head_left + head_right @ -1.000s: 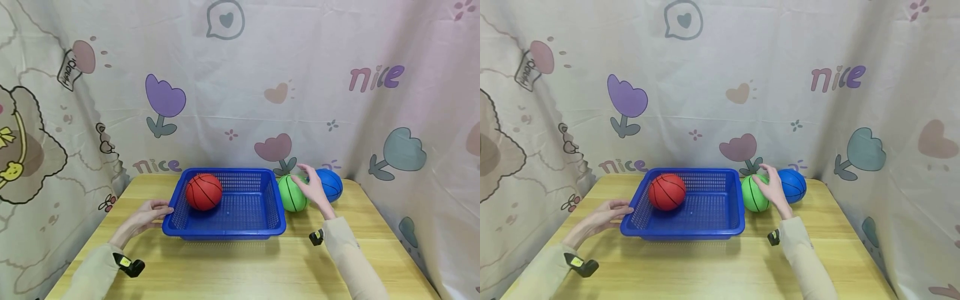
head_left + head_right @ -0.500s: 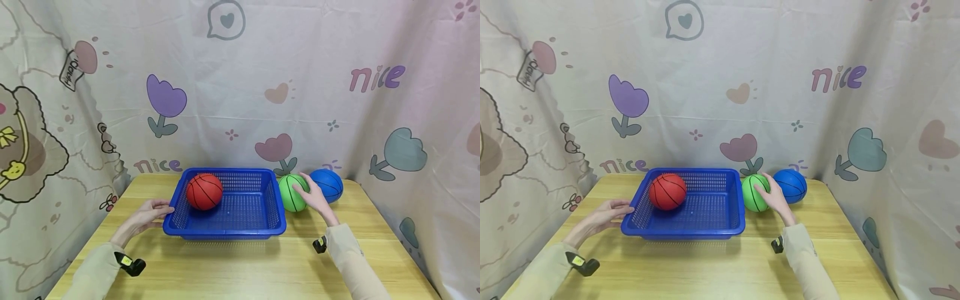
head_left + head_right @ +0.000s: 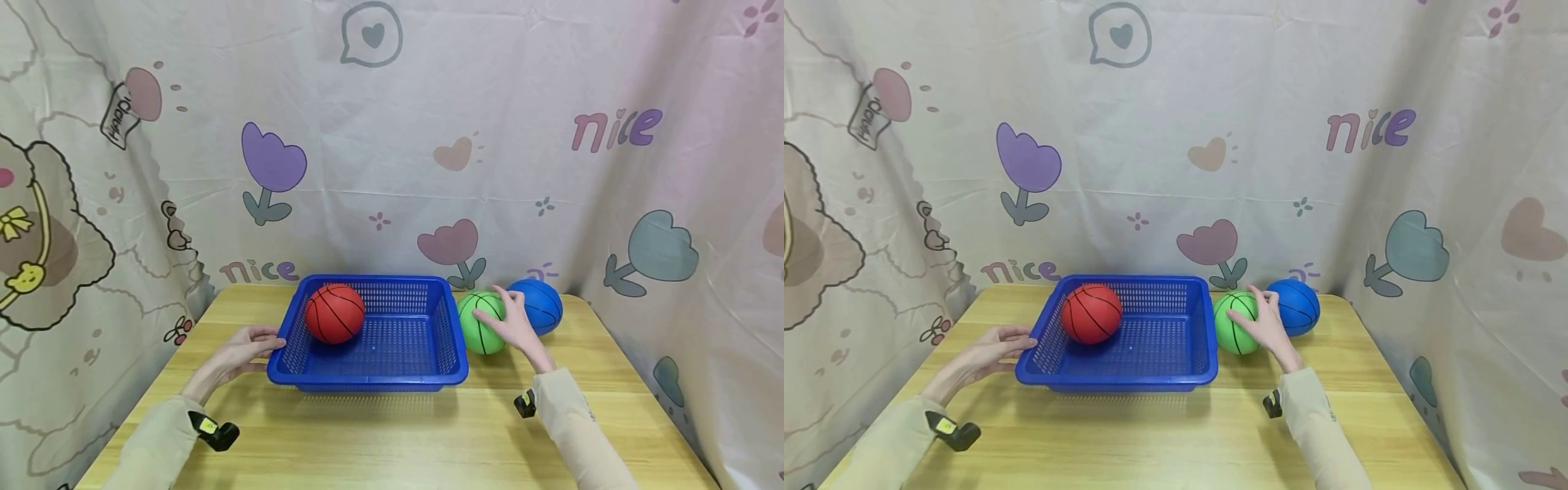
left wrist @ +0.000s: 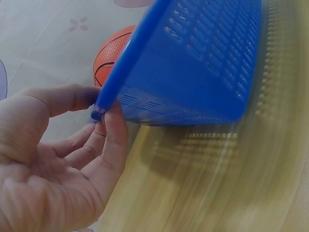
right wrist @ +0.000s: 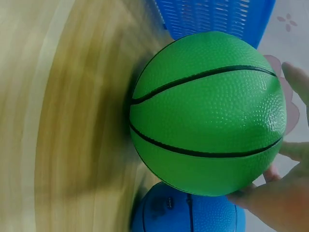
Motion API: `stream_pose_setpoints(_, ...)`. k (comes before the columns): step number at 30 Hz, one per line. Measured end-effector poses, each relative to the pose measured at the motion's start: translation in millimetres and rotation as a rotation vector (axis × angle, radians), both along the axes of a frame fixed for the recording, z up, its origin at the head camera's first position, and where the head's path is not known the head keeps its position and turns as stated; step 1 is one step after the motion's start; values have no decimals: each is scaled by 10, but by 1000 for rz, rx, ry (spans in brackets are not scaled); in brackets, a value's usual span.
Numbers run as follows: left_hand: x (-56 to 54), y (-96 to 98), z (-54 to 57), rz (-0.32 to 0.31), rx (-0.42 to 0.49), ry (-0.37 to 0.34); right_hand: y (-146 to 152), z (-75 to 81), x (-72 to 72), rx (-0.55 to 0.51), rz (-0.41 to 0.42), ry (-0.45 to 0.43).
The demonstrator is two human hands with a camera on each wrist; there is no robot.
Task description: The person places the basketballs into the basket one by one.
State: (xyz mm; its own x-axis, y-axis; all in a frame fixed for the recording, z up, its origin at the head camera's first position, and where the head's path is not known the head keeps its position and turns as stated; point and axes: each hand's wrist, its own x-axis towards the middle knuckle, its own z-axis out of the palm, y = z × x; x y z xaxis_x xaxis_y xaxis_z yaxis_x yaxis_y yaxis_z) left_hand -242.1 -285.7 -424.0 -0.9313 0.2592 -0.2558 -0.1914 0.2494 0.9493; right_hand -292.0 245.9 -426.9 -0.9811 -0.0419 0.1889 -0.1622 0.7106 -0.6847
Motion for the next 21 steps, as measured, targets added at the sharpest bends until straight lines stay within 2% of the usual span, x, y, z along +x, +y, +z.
stream_pose_setpoints(6, -3, -2, -7, -5, 6, 0, -15, -31, 22, 70, -28, 2)
stream_pose_setpoints(13, -8, -6, -13, -4, -4, 1, 30, -36, 38, 206, 12, -3)
stream_pose_setpoints(21, 4, -1, 4, 1, -22, -1, 77, -23, 54, 231, 27, -32)
